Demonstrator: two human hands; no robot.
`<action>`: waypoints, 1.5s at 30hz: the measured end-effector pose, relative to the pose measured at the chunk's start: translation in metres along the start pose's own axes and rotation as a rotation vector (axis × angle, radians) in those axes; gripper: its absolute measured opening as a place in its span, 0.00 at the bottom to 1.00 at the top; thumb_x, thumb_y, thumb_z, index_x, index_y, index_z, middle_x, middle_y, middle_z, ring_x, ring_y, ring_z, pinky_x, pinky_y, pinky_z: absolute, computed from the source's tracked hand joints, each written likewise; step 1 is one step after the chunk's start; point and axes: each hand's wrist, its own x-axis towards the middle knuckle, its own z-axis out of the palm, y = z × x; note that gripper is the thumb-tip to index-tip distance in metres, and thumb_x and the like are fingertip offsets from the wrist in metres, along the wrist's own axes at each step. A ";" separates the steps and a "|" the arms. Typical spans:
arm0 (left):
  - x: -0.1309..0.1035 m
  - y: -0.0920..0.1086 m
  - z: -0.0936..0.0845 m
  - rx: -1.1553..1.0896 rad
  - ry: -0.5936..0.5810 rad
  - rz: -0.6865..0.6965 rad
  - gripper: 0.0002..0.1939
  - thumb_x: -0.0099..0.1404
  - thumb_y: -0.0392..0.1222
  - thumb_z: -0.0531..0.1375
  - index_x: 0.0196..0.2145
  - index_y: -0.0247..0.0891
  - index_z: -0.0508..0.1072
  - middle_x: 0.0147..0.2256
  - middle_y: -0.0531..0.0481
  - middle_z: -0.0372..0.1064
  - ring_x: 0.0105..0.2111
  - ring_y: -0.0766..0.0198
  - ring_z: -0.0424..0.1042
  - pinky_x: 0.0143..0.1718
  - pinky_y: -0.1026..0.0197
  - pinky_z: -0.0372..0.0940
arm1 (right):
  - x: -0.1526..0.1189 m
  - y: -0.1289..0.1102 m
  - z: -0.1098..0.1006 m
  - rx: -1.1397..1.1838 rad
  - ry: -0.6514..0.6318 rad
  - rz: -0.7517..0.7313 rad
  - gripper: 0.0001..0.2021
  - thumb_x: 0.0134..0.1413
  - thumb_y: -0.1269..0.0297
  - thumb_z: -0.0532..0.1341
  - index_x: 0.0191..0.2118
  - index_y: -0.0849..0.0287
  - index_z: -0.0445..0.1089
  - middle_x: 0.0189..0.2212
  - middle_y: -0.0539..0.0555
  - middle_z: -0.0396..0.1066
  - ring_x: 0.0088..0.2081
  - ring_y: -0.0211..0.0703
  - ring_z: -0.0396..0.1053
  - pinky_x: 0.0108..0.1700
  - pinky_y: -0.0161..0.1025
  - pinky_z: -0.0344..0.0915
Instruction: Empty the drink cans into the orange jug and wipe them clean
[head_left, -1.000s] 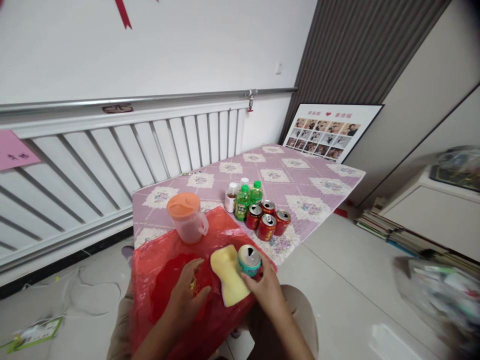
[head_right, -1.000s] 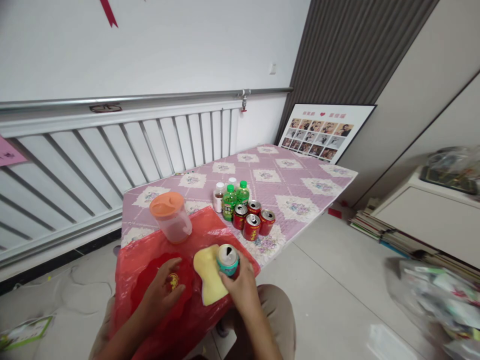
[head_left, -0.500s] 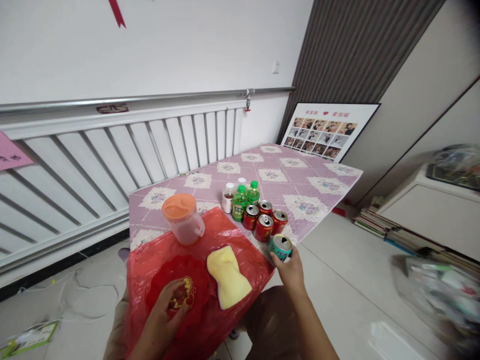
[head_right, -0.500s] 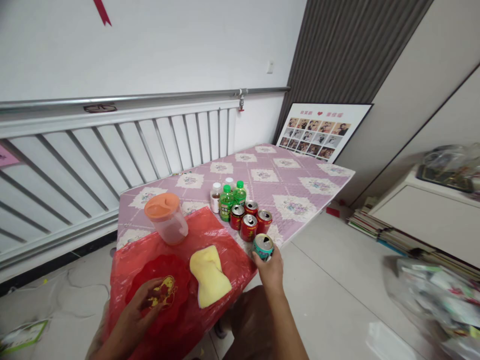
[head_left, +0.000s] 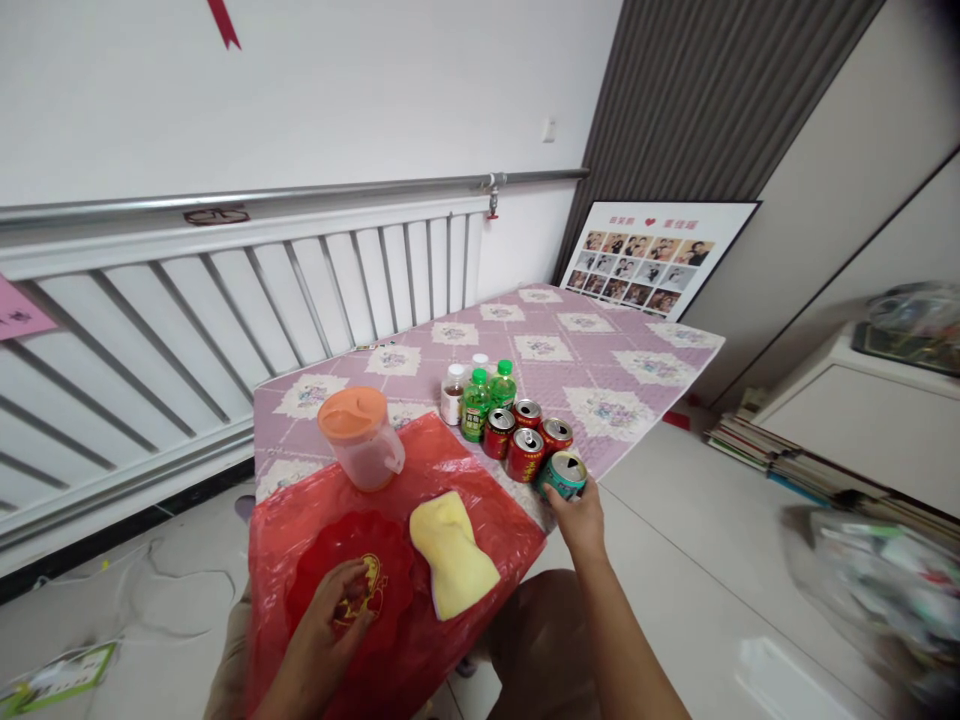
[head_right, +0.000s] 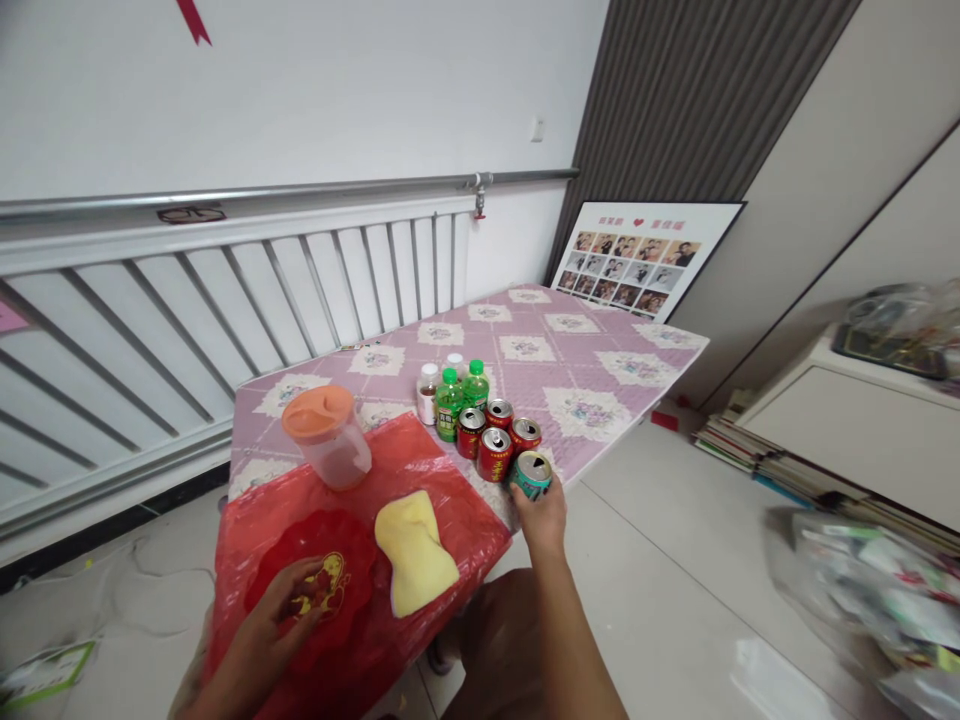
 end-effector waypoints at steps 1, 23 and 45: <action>0.000 0.000 0.000 -0.004 -0.001 -0.002 0.23 0.58 0.50 0.64 0.50 0.41 0.75 0.53 0.40 0.73 0.46 0.51 0.77 0.48 0.50 0.75 | -0.001 -0.001 0.000 0.000 -0.001 0.004 0.37 0.35 0.46 0.65 0.53 0.63 0.67 0.46 0.64 0.75 0.47 0.59 0.73 0.51 0.53 0.67; -0.006 0.032 0.108 0.558 -0.594 0.390 0.42 0.56 0.34 0.62 0.67 0.35 0.57 0.68 0.35 0.53 0.68 0.41 0.52 0.67 0.41 0.54 | -0.118 -0.069 0.033 0.049 -0.430 -0.202 0.36 0.42 0.55 0.68 0.59 0.61 0.66 0.51 0.64 0.74 0.52 0.59 0.72 0.55 0.55 0.69; 0.002 0.022 0.113 0.669 -0.682 0.318 0.37 0.62 0.32 0.56 0.68 0.29 0.54 0.68 0.33 0.52 0.69 0.44 0.49 0.70 0.43 0.50 | -0.127 -0.062 0.077 0.063 -0.492 -0.328 0.35 0.40 0.67 0.71 0.59 0.61 0.66 0.55 0.63 0.73 0.57 0.57 0.69 0.60 0.53 0.64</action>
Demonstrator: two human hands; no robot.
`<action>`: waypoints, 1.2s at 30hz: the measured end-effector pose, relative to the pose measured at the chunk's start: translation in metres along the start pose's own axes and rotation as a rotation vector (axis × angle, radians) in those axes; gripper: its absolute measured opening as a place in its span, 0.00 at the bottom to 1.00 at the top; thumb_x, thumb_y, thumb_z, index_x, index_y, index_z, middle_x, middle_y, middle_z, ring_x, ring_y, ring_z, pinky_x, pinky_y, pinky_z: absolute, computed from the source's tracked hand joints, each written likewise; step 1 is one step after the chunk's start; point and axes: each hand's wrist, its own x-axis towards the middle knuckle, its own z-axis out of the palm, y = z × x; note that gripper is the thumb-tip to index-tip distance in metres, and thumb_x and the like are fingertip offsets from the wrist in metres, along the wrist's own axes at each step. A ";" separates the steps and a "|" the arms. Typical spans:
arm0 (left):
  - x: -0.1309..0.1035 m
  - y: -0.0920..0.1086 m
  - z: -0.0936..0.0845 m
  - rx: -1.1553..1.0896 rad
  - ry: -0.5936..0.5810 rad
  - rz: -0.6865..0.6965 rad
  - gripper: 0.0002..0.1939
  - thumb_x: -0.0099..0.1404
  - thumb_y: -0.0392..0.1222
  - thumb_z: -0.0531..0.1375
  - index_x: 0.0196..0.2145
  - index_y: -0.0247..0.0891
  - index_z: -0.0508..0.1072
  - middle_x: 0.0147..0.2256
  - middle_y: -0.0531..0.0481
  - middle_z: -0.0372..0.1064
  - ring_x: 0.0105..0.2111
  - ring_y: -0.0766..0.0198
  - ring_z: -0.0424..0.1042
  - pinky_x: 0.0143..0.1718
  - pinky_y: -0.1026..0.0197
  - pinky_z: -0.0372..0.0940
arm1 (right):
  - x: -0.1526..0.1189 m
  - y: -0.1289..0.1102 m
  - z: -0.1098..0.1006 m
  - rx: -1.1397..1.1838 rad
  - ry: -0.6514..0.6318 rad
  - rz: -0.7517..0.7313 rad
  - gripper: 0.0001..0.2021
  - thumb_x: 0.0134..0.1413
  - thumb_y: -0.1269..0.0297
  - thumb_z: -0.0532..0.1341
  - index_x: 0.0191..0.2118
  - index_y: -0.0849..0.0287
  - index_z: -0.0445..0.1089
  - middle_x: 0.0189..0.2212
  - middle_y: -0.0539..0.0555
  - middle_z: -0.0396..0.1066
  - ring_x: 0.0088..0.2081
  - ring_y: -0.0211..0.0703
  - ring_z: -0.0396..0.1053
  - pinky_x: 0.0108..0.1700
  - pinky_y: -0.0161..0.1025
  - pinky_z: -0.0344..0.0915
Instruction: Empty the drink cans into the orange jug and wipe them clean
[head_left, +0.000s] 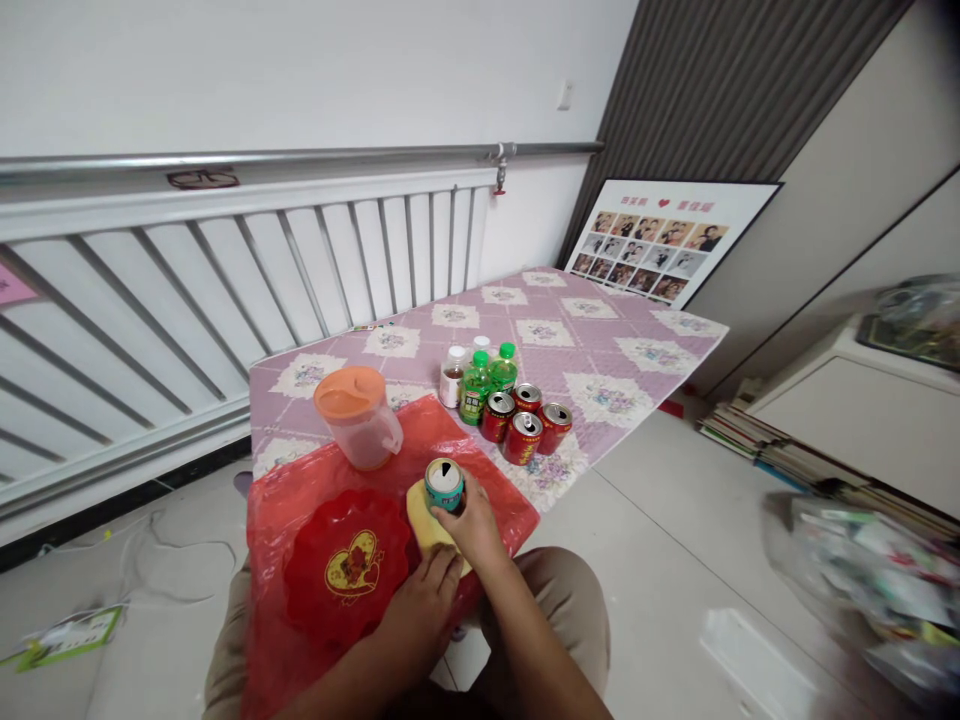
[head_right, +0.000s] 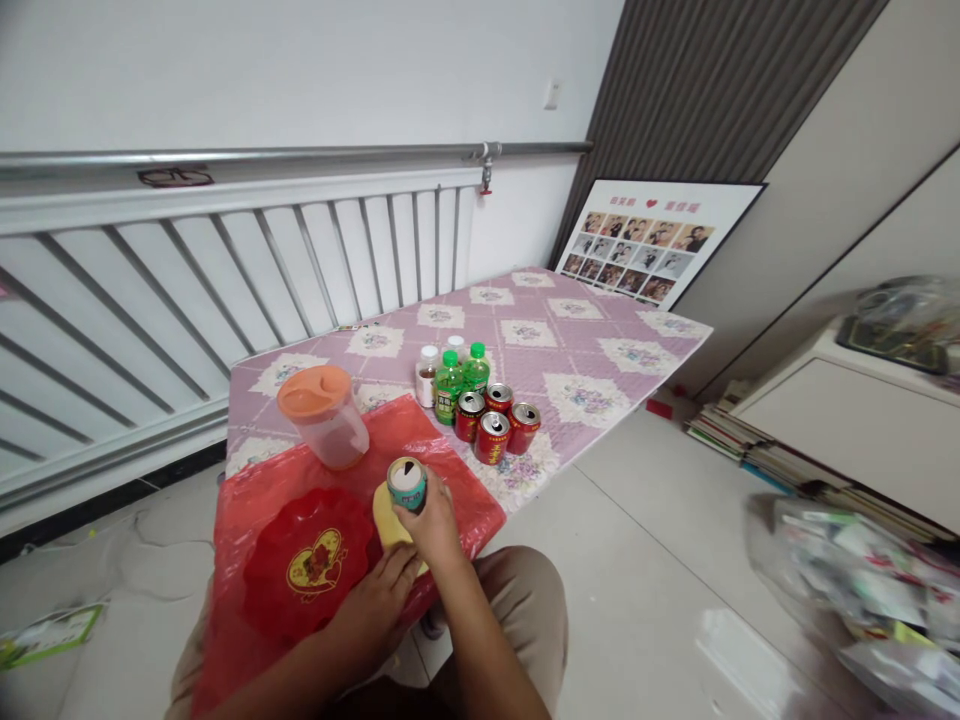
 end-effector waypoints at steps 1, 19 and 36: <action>0.000 -0.001 0.001 0.003 -0.005 0.000 0.37 0.62 0.33 0.57 0.68 0.29 0.54 0.68 0.33 0.51 0.69 0.44 0.49 0.70 0.43 0.49 | 0.003 0.001 0.001 0.000 0.012 -0.001 0.35 0.41 0.67 0.70 0.59 0.61 0.66 0.54 0.63 0.73 0.56 0.56 0.70 0.59 0.53 0.64; -0.002 -0.004 0.000 0.010 -0.032 0.027 0.35 0.66 0.36 0.53 0.69 0.29 0.52 0.70 0.36 0.48 0.70 0.46 0.47 0.70 0.46 0.48 | 0.051 0.052 -0.023 -0.112 0.321 0.081 0.33 0.46 0.57 0.67 0.58 0.67 0.65 0.52 0.68 0.70 0.55 0.60 0.66 0.60 0.56 0.60; 0.004 -0.014 0.013 -0.028 -0.036 0.017 0.38 0.64 0.37 0.57 0.69 0.31 0.51 0.71 0.35 0.46 0.70 0.46 0.46 0.70 0.44 0.48 | 0.056 0.065 -0.001 -0.085 0.426 0.116 0.35 0.49 0.54 0.63 0.61 0.68 0.61 0.58 0.71 0.66 0.60 0.60 0.63 0.63 0.55 0.57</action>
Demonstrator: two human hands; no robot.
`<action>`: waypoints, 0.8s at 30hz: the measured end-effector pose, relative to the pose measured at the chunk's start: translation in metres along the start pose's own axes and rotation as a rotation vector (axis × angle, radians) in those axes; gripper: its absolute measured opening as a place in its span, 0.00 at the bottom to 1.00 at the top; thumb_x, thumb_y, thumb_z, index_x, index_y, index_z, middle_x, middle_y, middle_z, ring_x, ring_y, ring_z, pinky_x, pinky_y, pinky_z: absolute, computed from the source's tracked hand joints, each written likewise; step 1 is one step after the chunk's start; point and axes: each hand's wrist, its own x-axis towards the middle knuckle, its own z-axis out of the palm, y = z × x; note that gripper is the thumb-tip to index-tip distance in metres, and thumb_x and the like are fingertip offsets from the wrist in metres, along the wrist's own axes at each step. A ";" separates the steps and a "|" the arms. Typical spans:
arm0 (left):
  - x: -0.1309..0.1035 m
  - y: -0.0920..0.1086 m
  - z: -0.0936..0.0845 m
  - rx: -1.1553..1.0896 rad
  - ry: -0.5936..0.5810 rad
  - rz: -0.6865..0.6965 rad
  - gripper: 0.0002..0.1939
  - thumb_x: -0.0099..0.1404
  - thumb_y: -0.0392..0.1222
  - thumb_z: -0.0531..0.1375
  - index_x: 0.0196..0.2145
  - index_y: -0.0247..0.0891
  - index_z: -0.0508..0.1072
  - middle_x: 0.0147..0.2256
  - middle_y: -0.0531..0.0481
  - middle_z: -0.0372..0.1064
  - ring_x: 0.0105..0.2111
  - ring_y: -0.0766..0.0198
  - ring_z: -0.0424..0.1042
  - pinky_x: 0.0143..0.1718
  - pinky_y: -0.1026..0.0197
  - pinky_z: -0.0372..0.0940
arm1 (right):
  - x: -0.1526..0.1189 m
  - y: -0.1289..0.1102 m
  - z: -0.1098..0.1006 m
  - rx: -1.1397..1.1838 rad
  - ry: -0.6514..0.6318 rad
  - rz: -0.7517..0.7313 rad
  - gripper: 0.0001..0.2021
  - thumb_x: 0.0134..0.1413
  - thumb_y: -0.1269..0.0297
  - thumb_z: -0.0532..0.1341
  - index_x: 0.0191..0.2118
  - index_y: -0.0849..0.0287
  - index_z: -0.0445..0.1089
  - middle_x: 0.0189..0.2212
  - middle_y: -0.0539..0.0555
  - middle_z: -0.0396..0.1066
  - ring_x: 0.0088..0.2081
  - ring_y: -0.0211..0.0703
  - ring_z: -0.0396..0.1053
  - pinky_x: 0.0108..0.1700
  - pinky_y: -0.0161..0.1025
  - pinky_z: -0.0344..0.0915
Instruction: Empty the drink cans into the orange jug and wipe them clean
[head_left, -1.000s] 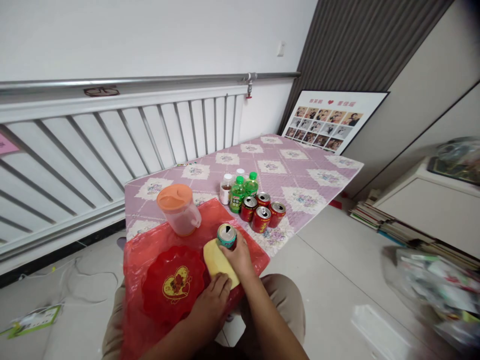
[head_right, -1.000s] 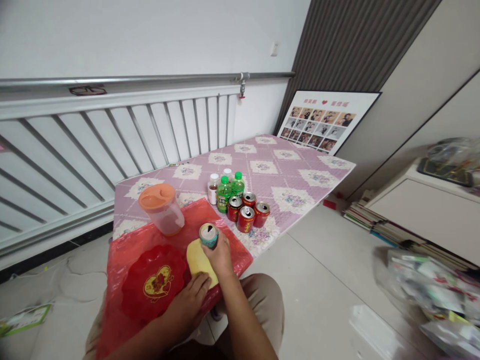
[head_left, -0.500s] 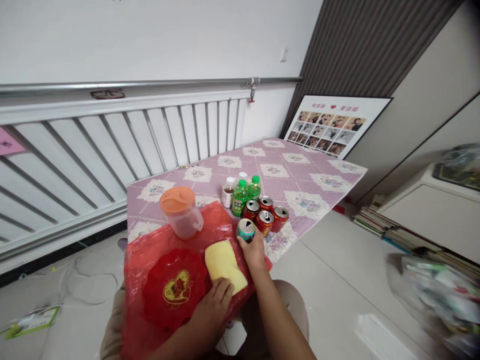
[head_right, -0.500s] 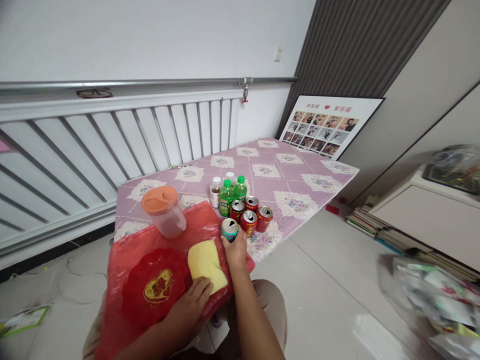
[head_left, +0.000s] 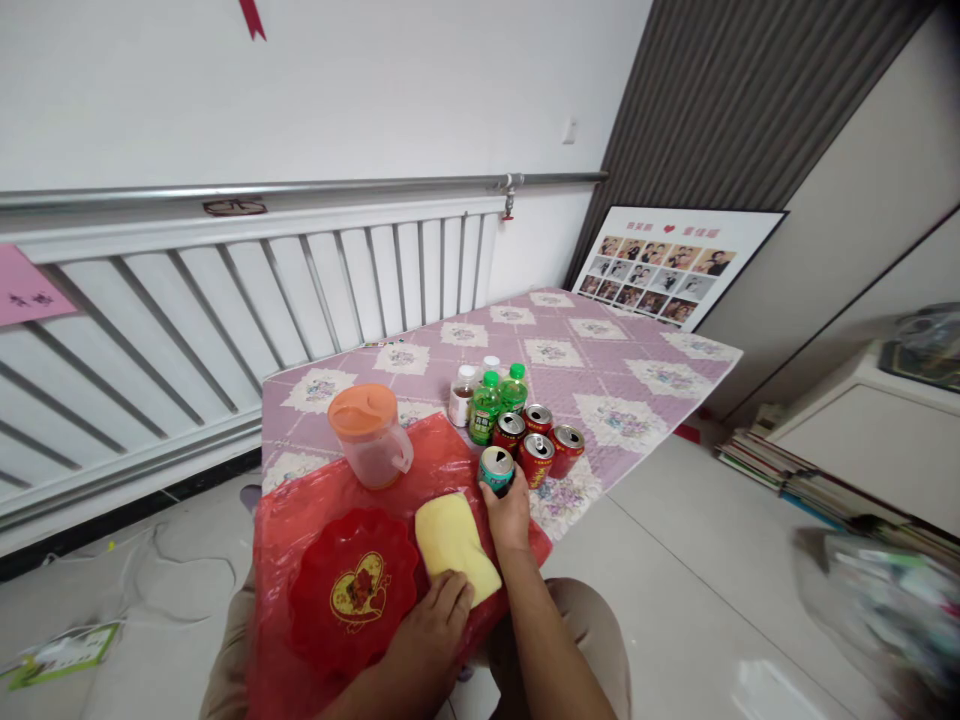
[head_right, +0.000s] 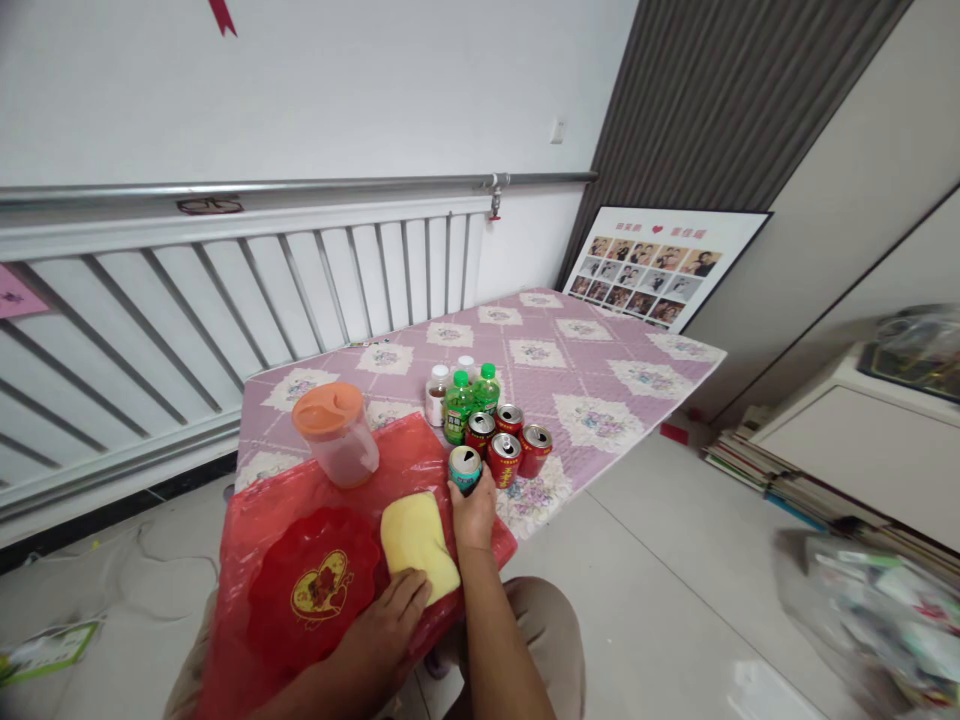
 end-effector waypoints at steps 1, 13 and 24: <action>0.000 0.000 0.001 -0.001 0.001 0.002 0.39 0.63 0.37 0.57 0.69 0.32 0.51 0.71 0.35 0.46 0.70 0.45 0.46 0.70 0.44 0.48 | -0.001 -0.001 0.000 0.002 0.001 -0.002 0.36 0.49 0.54 0.62 0.61 0.69 0.60 0.59 0.72 0.65 0.60 0.60 0.63 0.63 0.56 0.57; 0.004 -0.005 0.004 -0.007 0.000 0.034 0.41 0.63 0.40 0.59 0.70 0.31 0.49 0.70 0.34 0.46 0.70 0.44 0.47 0.69 0.45 0.50 | -0.025 -0.015 -0.033 0.017 -0.133 -0.039 0.21 0.58 0.56 0.55 0.52 0.61 0.70 0.43 0.62 0.76 0.46 0.53 0.74 0.55 0.53 0.67; 0.016 -0.008 0.012 0.136 0.076 0.081 0.35 0.65 0.34 0.57 0.68 0.34 0.52 0.67 0.34 0.54 0.67 0.44 0.53 0.65 0.46 0.59 | -0.031 -0.031 -0.035 0.049 -0.250 -0.068 0.21 0.55 0.54 0.56 0.46 0.63 0.76 0.46 0.67 0.78 0.48 0.58 0.75 0.54 0.57 0.70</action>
